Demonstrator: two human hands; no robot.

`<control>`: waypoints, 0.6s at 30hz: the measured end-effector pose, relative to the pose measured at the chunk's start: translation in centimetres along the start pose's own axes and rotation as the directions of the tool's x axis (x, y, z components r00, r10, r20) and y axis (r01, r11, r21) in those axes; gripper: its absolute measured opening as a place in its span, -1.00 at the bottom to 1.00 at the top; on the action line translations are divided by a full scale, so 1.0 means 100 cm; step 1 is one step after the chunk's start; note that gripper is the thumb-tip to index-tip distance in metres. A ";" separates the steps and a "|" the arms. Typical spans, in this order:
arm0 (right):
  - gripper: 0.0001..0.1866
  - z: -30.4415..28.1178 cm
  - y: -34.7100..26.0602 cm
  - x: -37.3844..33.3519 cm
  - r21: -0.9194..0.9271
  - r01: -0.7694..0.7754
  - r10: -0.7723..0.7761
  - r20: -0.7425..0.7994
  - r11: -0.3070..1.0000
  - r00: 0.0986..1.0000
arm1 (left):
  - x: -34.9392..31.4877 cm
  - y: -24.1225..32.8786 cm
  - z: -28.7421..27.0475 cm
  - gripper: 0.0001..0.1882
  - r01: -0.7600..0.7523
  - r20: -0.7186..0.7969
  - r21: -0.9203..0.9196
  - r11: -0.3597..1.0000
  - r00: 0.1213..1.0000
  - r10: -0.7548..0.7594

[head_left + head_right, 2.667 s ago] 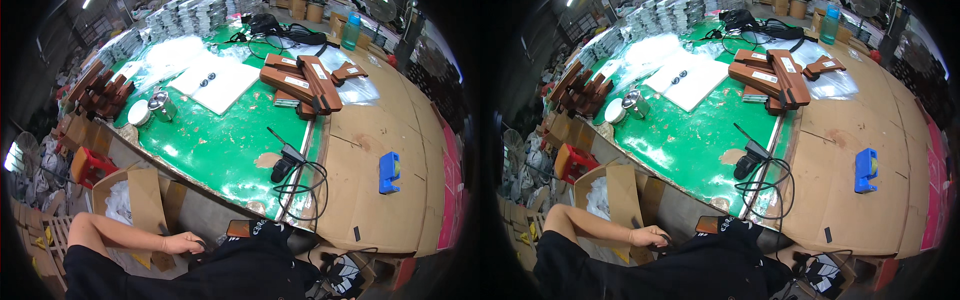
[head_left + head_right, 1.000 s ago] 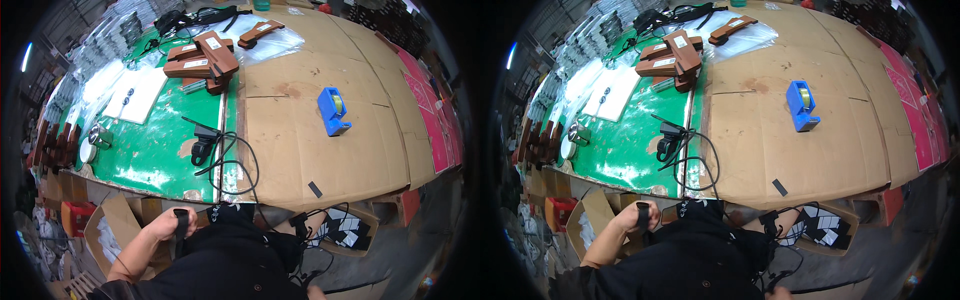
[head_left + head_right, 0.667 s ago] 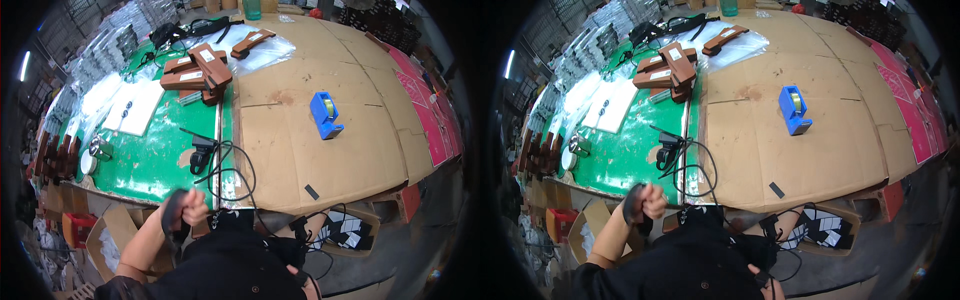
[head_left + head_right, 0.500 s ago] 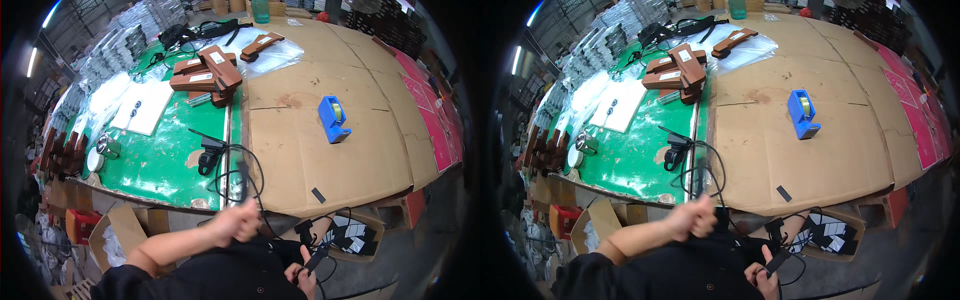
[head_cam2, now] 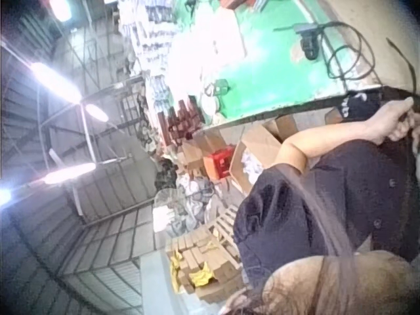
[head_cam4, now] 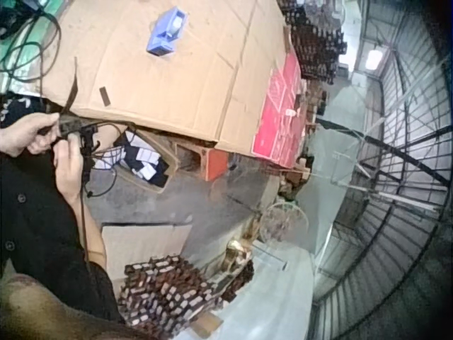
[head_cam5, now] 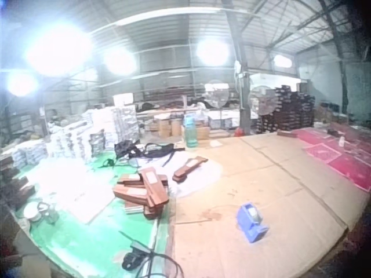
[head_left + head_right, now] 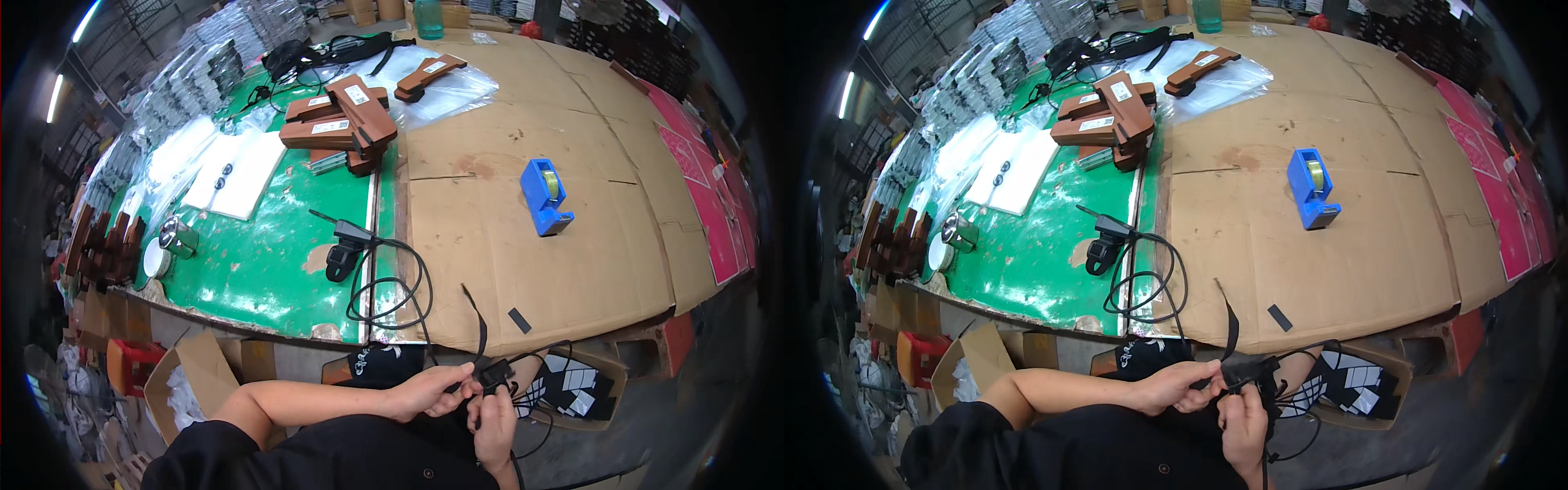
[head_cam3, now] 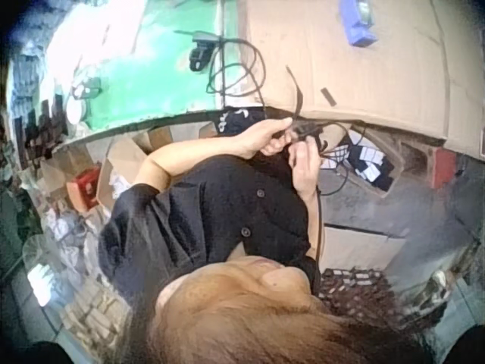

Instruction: Assembling electronic gear with mesh pouches and organizing straps at a warehouse table.

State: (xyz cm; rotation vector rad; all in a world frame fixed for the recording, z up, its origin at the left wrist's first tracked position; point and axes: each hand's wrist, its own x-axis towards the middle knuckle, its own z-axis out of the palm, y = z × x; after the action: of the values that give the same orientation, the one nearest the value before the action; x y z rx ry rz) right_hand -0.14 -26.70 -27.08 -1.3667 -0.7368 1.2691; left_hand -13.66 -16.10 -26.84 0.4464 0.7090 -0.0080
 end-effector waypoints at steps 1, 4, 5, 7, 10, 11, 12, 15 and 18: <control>-0.88 0.007 -0.004 0.002 0.116 0.044 -0.042 -0.016 0.992 0.999 | 0.000 -0.002 -0.002 -0.59 -0.075 0.036 -0.003 0.997 0.997 0.075; -0.90 0.013 0.004 0.008 0.142 -0.098 0.115 -0.115 0.985 0.987 | -0.006 0.010 0.000 -0.73 -0.299 0.120 0.008 0.954 0.947 0.296; -0.91 0.014 0.010 0.008 0.130 -0.116 0.126 -0.070 0.985 0.990 | -0.007 0.015 -0.001 -0.73 -0.320 0.122 0.006 0.947 0.940 0.317; -0.90 0.024 0.011 0.008 0.086 -0.126 0.123 0.049 0.988 0.991 | -0.009 0.023 -0.004 -0.74 -0.328 0.093 0.060 0.943 0.942 0.322; -0.85 0.038 0.023 0.011 -0.030 -0.089 0.094 0.252 0.996 0.963 | -0.010 0.033 -0.004 -0.79 -0.269 0.160 0.085 0.959 0.954 0.254; -0.82 0.039 0.025 0.012 -0.118 -0.053 0.091 0.340 0.992 0.936 | -0.009 0.032 0.002 -0.79 -0.269 0.158 0.084 0.959 0.954 0.254; -0.79 0.043 0.021 0.015 -0.198 -0.006 0.093 0.431 0.980 0.897 | -0.008 0.032 0.006 -0.81 -0.291 0.203 0.116 0.950 0.943 0.264; -0.79 0.049 0.034 0.020 -0.090 -0.137 0.164 0.496 0.986 0.853 | 0.009 0.026 0.008 -0.82 -0.452 0.307 0.610 0.651 0.892 0.332; -0.79 0.053 0.029 0.019 -0.017 -0.369 0.326 0.508 0.929 0.797 | -0.002 0.047 0.017 -0.83 -0.387 0.360 0.922 -0.007 0.851 0.383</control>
State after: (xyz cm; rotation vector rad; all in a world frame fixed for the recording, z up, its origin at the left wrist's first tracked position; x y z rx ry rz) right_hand -5.37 -24.09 -29.54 -1.1361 -0.7902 1.9799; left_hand -12.05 -12.58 -23.74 2.0405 0.4336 0.0513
